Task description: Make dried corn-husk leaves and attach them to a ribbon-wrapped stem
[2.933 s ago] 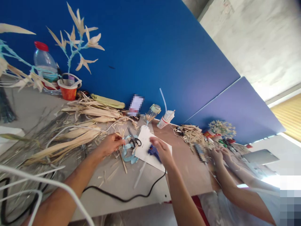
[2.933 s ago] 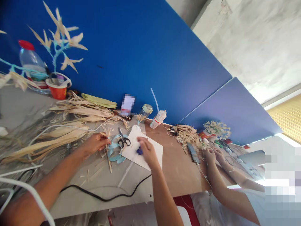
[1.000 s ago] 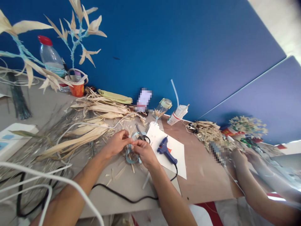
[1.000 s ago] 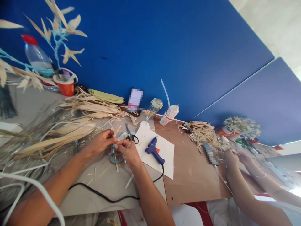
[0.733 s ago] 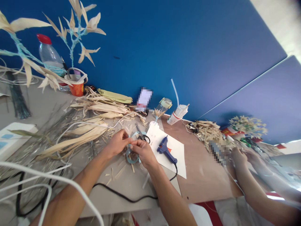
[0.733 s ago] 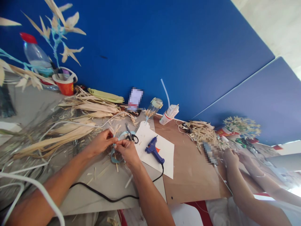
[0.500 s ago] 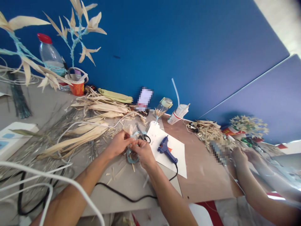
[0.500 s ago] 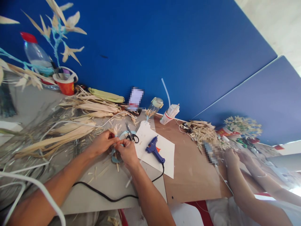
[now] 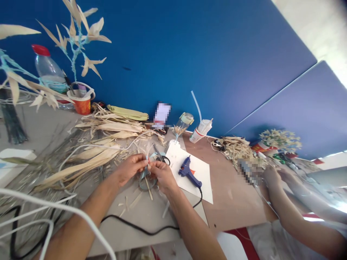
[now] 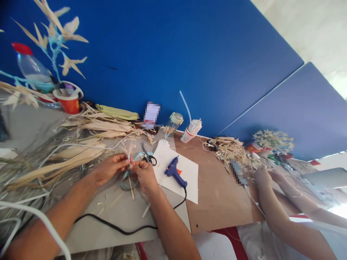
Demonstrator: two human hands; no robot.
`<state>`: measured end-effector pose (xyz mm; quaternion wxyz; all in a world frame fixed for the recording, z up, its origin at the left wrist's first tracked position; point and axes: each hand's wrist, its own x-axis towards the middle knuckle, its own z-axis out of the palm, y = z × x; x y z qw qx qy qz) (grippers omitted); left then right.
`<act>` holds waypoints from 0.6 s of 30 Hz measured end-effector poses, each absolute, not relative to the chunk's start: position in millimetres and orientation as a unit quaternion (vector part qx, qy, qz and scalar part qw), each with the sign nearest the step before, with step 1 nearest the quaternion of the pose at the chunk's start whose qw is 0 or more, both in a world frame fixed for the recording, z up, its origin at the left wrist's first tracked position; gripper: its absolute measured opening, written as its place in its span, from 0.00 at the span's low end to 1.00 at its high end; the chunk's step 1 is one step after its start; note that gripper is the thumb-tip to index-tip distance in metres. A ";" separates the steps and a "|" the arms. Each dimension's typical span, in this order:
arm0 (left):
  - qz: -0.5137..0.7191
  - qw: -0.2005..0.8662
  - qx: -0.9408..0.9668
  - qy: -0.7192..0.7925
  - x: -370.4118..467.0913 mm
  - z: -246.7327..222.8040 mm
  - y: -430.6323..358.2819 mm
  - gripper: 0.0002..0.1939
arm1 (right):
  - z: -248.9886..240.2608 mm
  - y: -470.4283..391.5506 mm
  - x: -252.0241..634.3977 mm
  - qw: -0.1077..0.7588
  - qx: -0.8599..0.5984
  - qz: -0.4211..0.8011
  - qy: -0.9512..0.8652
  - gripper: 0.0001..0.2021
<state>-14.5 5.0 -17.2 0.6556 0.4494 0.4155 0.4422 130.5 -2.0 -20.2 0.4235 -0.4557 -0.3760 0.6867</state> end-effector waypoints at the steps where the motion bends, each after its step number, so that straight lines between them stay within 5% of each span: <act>1: 0.446 0.651 0.449 0.419 -15.0 -18.4 5.7 0.14 | -19.7 -1.1 131.5 0.421 -0.446 0.697 -0.373 0.17; 11: 0.456 0.619 0.462 0.443 -22.6 -27.4 10.0 0.14 | -19.3 9.9 152.8 0.427 -0.450 0.682 -0.388 0.18; 18: 0.509 0.638 0.355 0.455 -25.9 -23.4 14.2 0.14 | -14.6 14.0 160.0 0.496 -0.485 0.526 -0.492 0.16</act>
